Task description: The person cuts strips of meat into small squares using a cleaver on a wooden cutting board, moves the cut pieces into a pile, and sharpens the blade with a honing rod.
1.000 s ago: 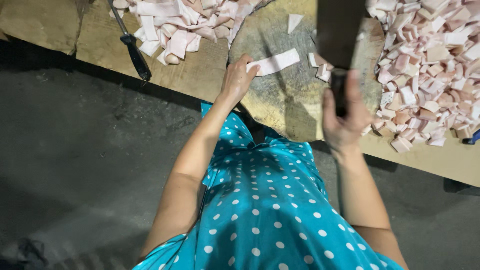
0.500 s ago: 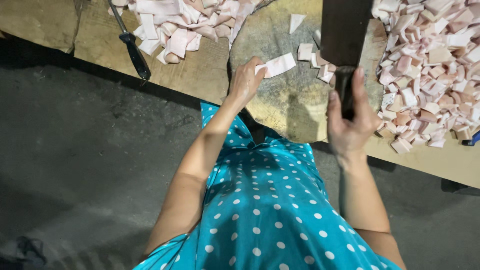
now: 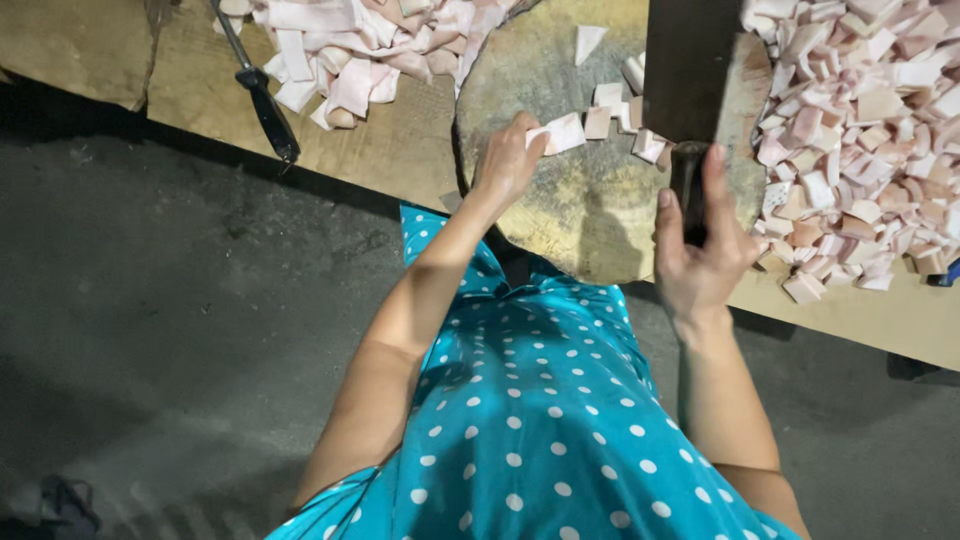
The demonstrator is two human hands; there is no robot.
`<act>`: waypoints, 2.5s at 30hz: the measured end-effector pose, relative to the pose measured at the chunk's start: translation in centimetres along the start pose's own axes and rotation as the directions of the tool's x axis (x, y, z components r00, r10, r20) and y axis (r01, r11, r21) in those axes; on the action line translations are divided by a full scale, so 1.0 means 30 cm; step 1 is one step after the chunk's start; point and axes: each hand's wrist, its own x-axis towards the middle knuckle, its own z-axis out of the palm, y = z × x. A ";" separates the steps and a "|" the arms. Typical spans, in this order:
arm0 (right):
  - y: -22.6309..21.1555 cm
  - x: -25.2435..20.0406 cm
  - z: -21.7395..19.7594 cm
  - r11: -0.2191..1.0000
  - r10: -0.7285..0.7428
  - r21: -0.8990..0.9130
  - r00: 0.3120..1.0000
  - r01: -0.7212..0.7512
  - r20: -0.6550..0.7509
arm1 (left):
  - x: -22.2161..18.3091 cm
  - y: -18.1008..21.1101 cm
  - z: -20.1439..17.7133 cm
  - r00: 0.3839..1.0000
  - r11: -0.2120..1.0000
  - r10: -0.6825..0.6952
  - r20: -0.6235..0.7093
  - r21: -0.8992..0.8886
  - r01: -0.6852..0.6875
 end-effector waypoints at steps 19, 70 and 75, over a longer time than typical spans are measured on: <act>-0.027 0.014 0.021 0.981 -0.191 0.022 0.979 0.193 -0.067 | -0.027 0.024 -0.059 0.998 0.991 -0.040 -0.040 0.126 0.044; 0.164 -0.038 0.098 0.948 0.266 -0.219 0.952 -0.231 0.150 | 0.666 -0.376 -0.163 0.950 0.719 0.299 0.087 0.634 -0.285; 0.171 -0.036 0.101 0.964 0.217 -0.185 0.968 -0.192 0.125 | 0.739 -0.533 -0.162 0.962 0.654 0.272 -0.012 0.736 -0.176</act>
